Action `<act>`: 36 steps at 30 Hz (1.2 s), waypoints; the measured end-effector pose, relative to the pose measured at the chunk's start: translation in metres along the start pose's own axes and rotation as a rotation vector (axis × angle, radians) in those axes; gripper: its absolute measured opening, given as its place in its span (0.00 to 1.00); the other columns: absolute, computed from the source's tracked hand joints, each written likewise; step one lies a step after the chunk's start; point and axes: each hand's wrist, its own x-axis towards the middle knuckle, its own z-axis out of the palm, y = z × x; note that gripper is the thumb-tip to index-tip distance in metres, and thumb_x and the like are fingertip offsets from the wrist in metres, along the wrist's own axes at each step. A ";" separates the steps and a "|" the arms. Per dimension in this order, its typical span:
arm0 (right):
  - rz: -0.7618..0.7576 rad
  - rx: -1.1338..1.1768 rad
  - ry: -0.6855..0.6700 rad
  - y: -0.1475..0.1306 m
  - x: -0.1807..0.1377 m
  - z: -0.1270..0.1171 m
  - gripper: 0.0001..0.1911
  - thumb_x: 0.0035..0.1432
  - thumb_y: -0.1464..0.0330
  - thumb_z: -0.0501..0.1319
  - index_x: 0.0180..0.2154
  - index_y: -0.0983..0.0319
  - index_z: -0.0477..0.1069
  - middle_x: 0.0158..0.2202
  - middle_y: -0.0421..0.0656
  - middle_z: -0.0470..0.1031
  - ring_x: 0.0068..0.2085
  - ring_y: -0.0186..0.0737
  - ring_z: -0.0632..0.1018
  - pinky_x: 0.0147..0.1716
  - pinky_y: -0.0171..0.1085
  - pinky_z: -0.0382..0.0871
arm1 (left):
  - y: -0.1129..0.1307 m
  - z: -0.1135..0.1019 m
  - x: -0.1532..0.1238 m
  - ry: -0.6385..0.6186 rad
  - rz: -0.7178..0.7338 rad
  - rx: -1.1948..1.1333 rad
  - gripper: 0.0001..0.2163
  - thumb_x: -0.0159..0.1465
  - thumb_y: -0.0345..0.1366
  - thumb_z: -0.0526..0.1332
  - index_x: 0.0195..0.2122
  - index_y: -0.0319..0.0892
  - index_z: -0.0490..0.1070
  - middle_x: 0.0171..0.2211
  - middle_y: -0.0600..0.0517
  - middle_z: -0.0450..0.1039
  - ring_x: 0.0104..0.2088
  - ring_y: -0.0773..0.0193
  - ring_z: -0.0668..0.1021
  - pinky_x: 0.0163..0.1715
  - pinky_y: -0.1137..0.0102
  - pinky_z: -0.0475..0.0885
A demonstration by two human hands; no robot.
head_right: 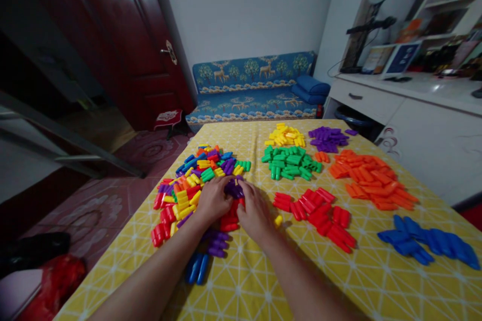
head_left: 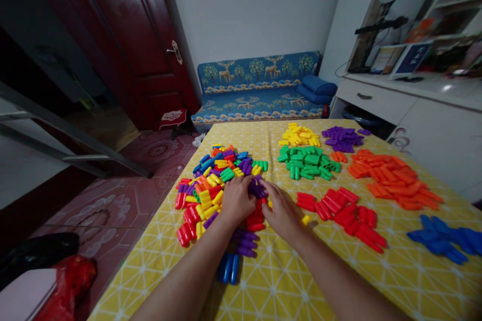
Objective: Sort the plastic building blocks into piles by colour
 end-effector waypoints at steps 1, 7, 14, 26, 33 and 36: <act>0.022 0.016 -0.011 -0.001 0.000 -0.001 0.35 0.49 0.80 0.54 0.60 0.62 0.62 0.58 0.50 0.69 0.59 0.45 0.70 0.59 0.49 0.66 | -0.001 0.000 0.000 0.002 -0.006 -0.015 0.25 0.53 0.29 0.59 0.54 0.44 0.71 0.47 0.46 0.77 0.49 0.52 0.75 0.51 0.61 0.68; 0.070 0.041 0.002 -0.003 0.000 -0.003 0.31 0.50 0.80 0.55 0.57 0.60 0.65 0.54 0.48 0.73 0.55 0.45 0.74 0.56 0.47 0.69 | -0.003 -0.001 0.001 0.003 0.023 -0.155 0.22 0.55 0.30 0.58 0.52 0.44 0.73 0.47 0.48 0.78 0.48 0.54 0.78 0.49 0.64 0.71; 0.161 0.033 -0.021 -0.004 0.001 -0.002 0.28 0.53 0.74 0.59 0.56 0.56 0.66 0.50 0.46 0.76 0.52 0.48 0.76 0.52 0.49 0.70 | -0.006 0.002 0.001 -0.001 0.086 -0.247 0.22 0.52 0.25 0.58 0.49 0.44 0.75 0.45 0.48 0.80 0.45 0.52 0.80 0.47 0.62 0.74; 0.249 0.466 0.206 -0.006 0.002 -0.003 0.18 0.53 0.69 0.59 0.47 0.60 0.65 0.41 0.44 0.76 0.37 0.39 0.77 0.37 0.38 0.73 | -0.014 0.011 0.006 0.200 0.071 -0.659 0.19 0.64 0.31 0.59 0.57 0.41 0.69 0.47 0.44 0.76 0.46 0.57 0.78 0.47 0.63 0.73; 0.216 0.701 0.201 -0.014 0.001 -0.008 0.15 0.53 0.64 0.64 0.41 0.58 0.63 0.48 0.47 0.74 0.50 0.43 0.77 0.50 0.43 0.72 | -0.012 0.007 0.004 0.160 0.179 -0.740 0.17 0.68 0.37 0.56 0.58 0.42 0.69 0.50 0.44 0.76 0.52 0.56 0.76 0.54 0.61 0.70; 0.217 0.742 0.160 -0.016 0.000 -0.008 0.17 0.55 0.63 0.64 0.44 0.58 0.63 0.50 0.48 0.73 0.49 0.44 0.78 0.47 0.44 0.75 | -0.011 0.011 0.004 0.144 0.136 -0.785 0.18 0.65 0.38 0.60 0.56 0.41 0.70 0.49 0.45 0.77 0.48 0.56 0.78 0.48 0.64 0.73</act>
